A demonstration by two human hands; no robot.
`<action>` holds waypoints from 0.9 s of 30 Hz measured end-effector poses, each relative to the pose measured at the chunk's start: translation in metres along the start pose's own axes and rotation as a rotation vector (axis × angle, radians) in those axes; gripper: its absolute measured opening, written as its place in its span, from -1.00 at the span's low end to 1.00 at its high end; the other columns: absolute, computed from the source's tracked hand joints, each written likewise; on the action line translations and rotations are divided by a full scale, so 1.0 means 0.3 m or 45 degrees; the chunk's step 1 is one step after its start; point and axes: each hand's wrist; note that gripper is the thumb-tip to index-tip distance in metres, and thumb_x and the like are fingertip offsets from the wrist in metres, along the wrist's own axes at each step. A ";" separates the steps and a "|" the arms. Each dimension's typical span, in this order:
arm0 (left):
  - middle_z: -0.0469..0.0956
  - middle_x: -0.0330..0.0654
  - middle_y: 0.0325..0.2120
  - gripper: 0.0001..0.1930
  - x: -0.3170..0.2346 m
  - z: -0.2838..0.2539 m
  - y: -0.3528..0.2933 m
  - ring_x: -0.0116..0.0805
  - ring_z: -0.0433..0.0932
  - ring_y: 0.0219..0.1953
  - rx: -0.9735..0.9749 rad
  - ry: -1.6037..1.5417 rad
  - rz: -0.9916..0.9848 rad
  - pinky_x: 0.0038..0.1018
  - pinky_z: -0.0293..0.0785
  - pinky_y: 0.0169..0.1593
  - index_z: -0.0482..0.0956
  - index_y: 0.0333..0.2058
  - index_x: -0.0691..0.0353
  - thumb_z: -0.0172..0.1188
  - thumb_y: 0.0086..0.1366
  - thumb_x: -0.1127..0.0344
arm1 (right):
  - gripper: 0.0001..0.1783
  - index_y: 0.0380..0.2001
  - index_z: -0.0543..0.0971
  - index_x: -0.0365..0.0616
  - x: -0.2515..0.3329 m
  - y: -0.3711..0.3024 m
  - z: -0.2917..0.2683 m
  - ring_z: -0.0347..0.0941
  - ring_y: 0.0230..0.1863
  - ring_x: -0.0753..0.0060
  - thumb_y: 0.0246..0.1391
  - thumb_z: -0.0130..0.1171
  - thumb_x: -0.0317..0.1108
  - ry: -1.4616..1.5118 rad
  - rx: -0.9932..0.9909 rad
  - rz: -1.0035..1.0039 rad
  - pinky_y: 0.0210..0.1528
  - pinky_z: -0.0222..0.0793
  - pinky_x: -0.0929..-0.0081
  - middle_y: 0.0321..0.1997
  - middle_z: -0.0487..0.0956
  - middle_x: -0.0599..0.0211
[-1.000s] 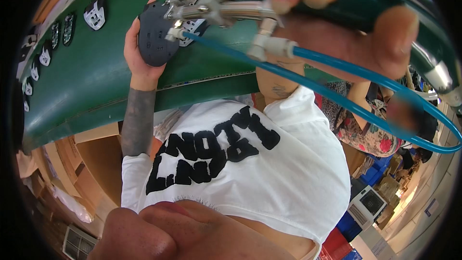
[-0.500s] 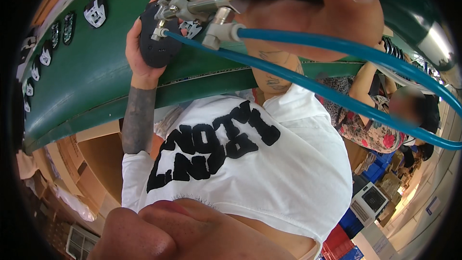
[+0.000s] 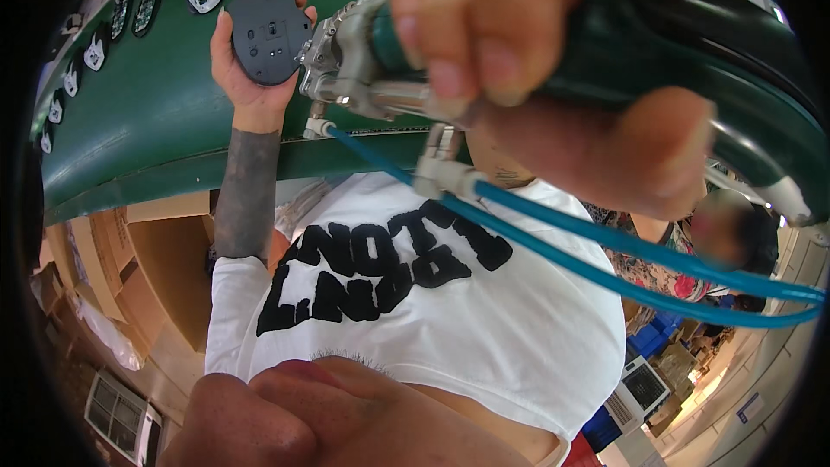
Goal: Assembling computer mice components using a pneumatic screwdriver on a factory production line.
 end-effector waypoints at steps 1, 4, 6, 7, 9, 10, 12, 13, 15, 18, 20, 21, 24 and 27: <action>0.25 0.06 0.17 -0.50 -0.002 0.003 -0.001 0.05 0.39 0.05 -0.003 0.012 0.012 -0.03 0.35 0.11 0.29 0.15 0.12 -0.03 0.30 0.03 | -0.38 0.11 0.32 0.01 -0.014 0.008 -0.002 0.39 -0.32 0.49 0.08 0.12 0.11 -0.034 0.099 0.017 -0.13 0.20 0.40 -0.33 0.43 0.47; 0.26 0.05 0.16 -0.51 -0.009 0.016 -0.005 0.05 0.40 0.04 -0.047 0.067 0.045 -0.04 0.36 0.10 0.30 0.13 0.11 0.00 0.28 0.04 | -0.38 0.15 0.27 0.04 -0.048 0.017 -0.003 0.39 -0.32 0.48 0.11 0.07 0.11 -0.052 0.168 -0.007 -0.14 0.22 0.38 -0.31 0.42 0.45; 0.26 0.05 0.16 -0.51 -0.013 0.019 -0.004 0.04 0.40 0.04 -0.092 0.108 0.069 -0.05 0.37 0.10 0.30 0.13 0.11 0.01 0.28 0.04 | -0.38 0.15 0.26 0.03 -0.058 0.018 -0.001 0.39 -0.32 0.47 0.12 0.05 0.10 -0.025 0.161 -0.008 -0.14 0.22 0.38 -0.31 0.42 0.45; 0.26 0.05 0.16 -0.52 -0.015 0.019 -0.004 0.05 0.40 0.04 -0.077 0.096 0.067 -0.05 0.37 0.09 0.30 0.12 0.11 0.01 0.28 0.05 | -0.39 0.15 0.26 0.03 -0.060 0.020 0.000 0.39 -0.32 0.47 0.13 0.04 0.10 -0.024 0.166 -0.006 -0.15 0.21 0.38 -0.31 0.41 0.44; 0.26 0.05 0.16 -0.52 -0.014 0.016 -0.005 0.05 0.40 0.03 -0.062 0.081 0.066 -0.05 0.37 0.09 0.30 0.12 0.11 0.00 0.28 0.06 | -0.40 0.15 0.26 0.03 -0.069 0.022 0.003 0.38 -0.33 0.47 0.14 0.03 0.09 -0.024 0.172 -0.001 -0.16 0.21 0.38 -0.31 0.41 0.44; 0.26 0.06 0.16 -0.53 -0.009 0.010 -0.004 0.05 0.40 0.03 -0.016 0.000 0.034 -0.05 0.38 0.09 0.31 0.12 0.11 0.00 0.29 0.06 | -0.40 0.15 0.26 0.03 -0.081 0.023 0.005 0.37 -0.33 0.47 0.14 0.02 0.08 -0.023 0.178 -0.018 -0.16 0.20 0.38 -0.31 0.41 0.43; 0.25 0.06 0.16 -0.53 -0.007 0.002 -0.003 0.06 0.40 0.03 0.028 -0.082 0.003 -0.05 0.38 0.09 0.31 0.12 0.11 -0.01 0.29 0.07 | -0.41 0.15 0.26 0.02 -0.092 0.029 -0.002 0.37 -0.34 0.47 0.15 0.02 0.08 -0.022 0.184 -0.033 -0.17 0.19 0.38 -0.31 0.40 0.43; 0.25 0.06 0.16 -0.54 -0.008 -0.002 -0.003 0.06 0.40 0.03 0.052 -0.108 0.000 -0.05 0.38 0.09 0.31 0.12 0.11 -0.02 0.30 0.07 | -0.41 0.15 0.25 0.02 -0.095 0.036 -0.008 0.36 -0.34 0.47 0.15 0.01 0.07 -0.007 0.227 -0.019 -0.17 0.18 0.38 -0.31 0.40 0.42; 0.25 0.06 0.17 -0.55 -0.009 -0.002 -0.004 0.06 0.40 0.03 0.077 -0.135 -0.005 -0.05 0.38 0.09 0.31 0.12 0.11 -0.03 0.31 0.07 | -0.41 0.16 0.25 0.02 -0.100 0.036 -0.003 0.35 -0.34 0.47 0.15 0.00 0.06 0.005 0.268 -0.005 -0.17 0.17 0.38 -0.31 0.40 0.42; 0.25 0.06 0.16 -0.56 -0.009 0.012 -0.005 0.06 0.40 0.05 0.021 -0.087 0.003 -0.05 0.37 0.11 0.32 0.11 0.12 -0.05 0.32 0.07 | -0.40 0.14 0.27 -0.03 -0.080 0.024 0.027 0.35 -0.33 0.47 0.13 0.03 0.05 -0.005 0.084 -0.066 -0.16 0.16 0.39 -0.32 0.40 0.41; 0.28 0.04 0.15 -0.57 -0.014 0.021 -0.011 0.05 0.40 0.05 -0.292 0.162 0.080 -0.04 0.36 0.13 0.32 0.11 0.11 -0.07 0.33 0.08 | -0.40 0.09 0.35 -0.09 -0.021 0.014 -0.003 0.36 -0.34 0.47 0.08 0.10 0.04 -0.012 0.080 -0.053 -0.15 0.16 0.40 -0.33 0.41 0.40; 0.28 0.04 0.15 -0.57 -0.014 0.017 -0.011 0.05 0.40 0.05 -0.298 0.161 0.100 -0.04 0.36 0.13 0.32 0.11 0.11 -0.07 0.33 0.08 | -0.42 0.00 0.42 -0.12 0.006 0.005 0.008 0.40 -0.37 0.50 0.02 0.18 0.04 0.027 -0.032 -0.070 -0.16 0.17 0.46 -0.38 0.45 0.45; 0.32 0.02 0.12 -0.57 -0.001 0.007 -0.010 0.05 0.42 0.04 -0.390 0.246 0.080 -0.02 0.34 0.14 0.31 0.12 0.11 -0.08 0.34 0.10 | -0.46 -0.06 0.46 -0.07 0.045 -0.020 0.023 0.45 -0.44 0.61 -0.02 0.24 0.04 -0.002 -0.139 -0.101 -0.23 0.21 0.55 -0.47 0.50 0.58; 0.33 0.00 0.11 -0.58 0.030 0.010 -0.013 0.05 0.43 0.03 -0.269 0.179 -0.009 -0.01 0.36 0.13 0.31 0.12 0.11 -0.09 0.34 0.11 | -0.46 -0.05 0.45 -0.05 -0.019 -0.007 0.048 0.44 -0.44 0.60 0.00 0.23 0.05 0.036 -0.059 -0.138 -0.24 0.22 0.54 -0.45 0.50 0.56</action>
Point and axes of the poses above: each hand's wrist, its own y-axis towards the middle knuckle, its own z-axis out of the palm, x = y × z
